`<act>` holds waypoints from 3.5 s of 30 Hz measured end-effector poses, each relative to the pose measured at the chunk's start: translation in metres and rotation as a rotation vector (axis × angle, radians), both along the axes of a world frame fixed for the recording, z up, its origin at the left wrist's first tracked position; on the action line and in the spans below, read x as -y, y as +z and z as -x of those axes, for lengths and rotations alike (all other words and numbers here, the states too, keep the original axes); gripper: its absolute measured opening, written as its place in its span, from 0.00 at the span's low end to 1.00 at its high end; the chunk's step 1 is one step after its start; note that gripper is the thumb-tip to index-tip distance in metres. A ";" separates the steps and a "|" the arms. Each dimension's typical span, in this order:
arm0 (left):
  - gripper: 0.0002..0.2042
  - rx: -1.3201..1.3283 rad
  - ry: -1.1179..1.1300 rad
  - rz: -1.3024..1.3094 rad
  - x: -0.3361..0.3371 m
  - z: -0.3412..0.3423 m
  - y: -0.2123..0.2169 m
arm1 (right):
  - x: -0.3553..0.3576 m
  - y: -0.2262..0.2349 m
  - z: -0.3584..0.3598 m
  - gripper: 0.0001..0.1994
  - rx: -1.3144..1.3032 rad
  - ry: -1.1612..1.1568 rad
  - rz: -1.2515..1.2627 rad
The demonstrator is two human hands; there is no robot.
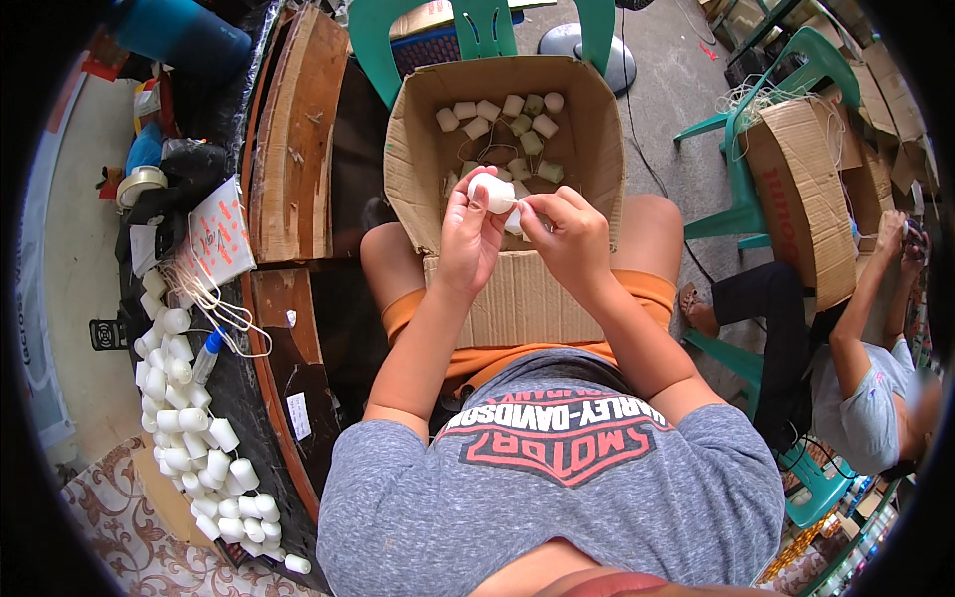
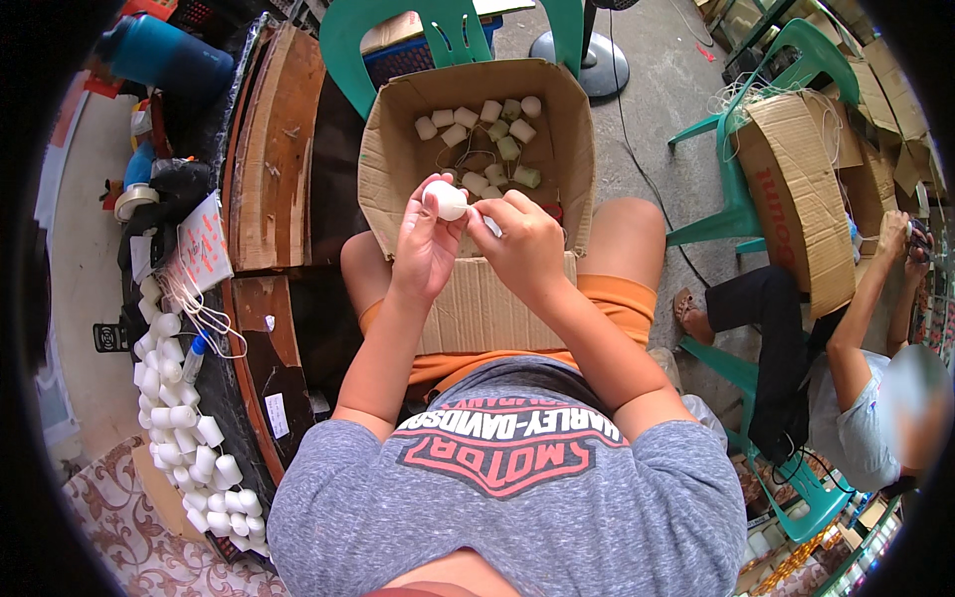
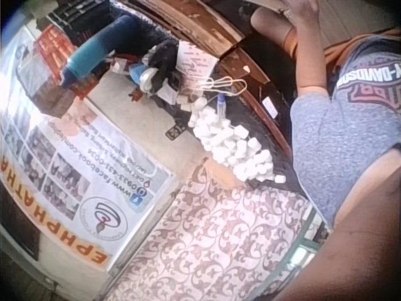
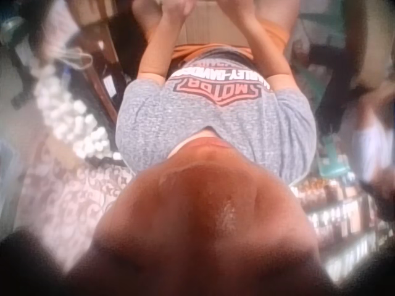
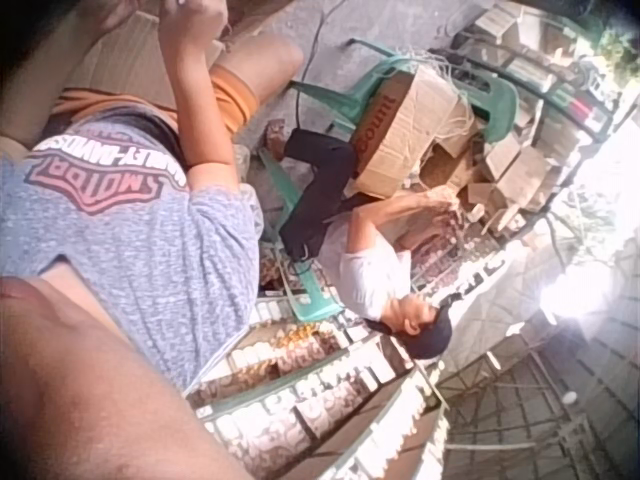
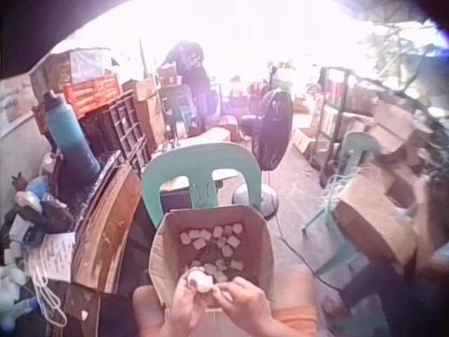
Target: The person sits on the floor and strings white foam cubes onto a thin cord using both hands. They repeatedly pick up cubes from a cardboard box on their lap, thread the cord through them, and pull the cord to secure the cubes in a line.
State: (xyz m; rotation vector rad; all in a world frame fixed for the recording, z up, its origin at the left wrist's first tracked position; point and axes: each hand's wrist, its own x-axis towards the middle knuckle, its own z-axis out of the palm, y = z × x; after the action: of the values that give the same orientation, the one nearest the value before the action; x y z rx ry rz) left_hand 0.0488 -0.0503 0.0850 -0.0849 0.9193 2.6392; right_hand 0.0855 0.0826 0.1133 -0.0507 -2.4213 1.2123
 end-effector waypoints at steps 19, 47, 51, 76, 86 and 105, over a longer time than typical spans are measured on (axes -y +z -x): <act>0.20 -0.087 0.088 0.175 -0.006 -0.008 0.006 | 0.002 -0.004 0.000 0.04 -0.121 0.009 -0.103; 0.21 0.009 0.179 0.070 -0.006 -0.010 0.012 | -0.002 -0.001 -0.001 0.04 -0.061 0.083 0.210; 0.21 0.008 0.171 0.093 -0.007 -0.012 0.012 | -0.003 0.002 -0.001 0.04 -0.038 0.098 0.209; 0.35 -0.807 0.115 1.176 -0.014 0.004 0.011 | -0.020 -0.002 0.028 0.07 -0.140 0.221 0.023; 0.08 -0.808 -0.239 1.152 -0.013 0.015 -0.054 | -0.046 0.116 0.020 0.04 -0.639 0.489 0.651; 0.07 -0.214 -0.436 0.766 0.030 0.017 -0.062 | -0.041 -0.057 0.036 0.06 0.262 0.487 0.000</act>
State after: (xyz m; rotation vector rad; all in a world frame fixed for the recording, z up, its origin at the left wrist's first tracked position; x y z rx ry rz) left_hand 0.0320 -0.0802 0.0231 0.1954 1.7443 1.8077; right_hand 0.0490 0.1234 0.0559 0.4301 -2.7600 1.4866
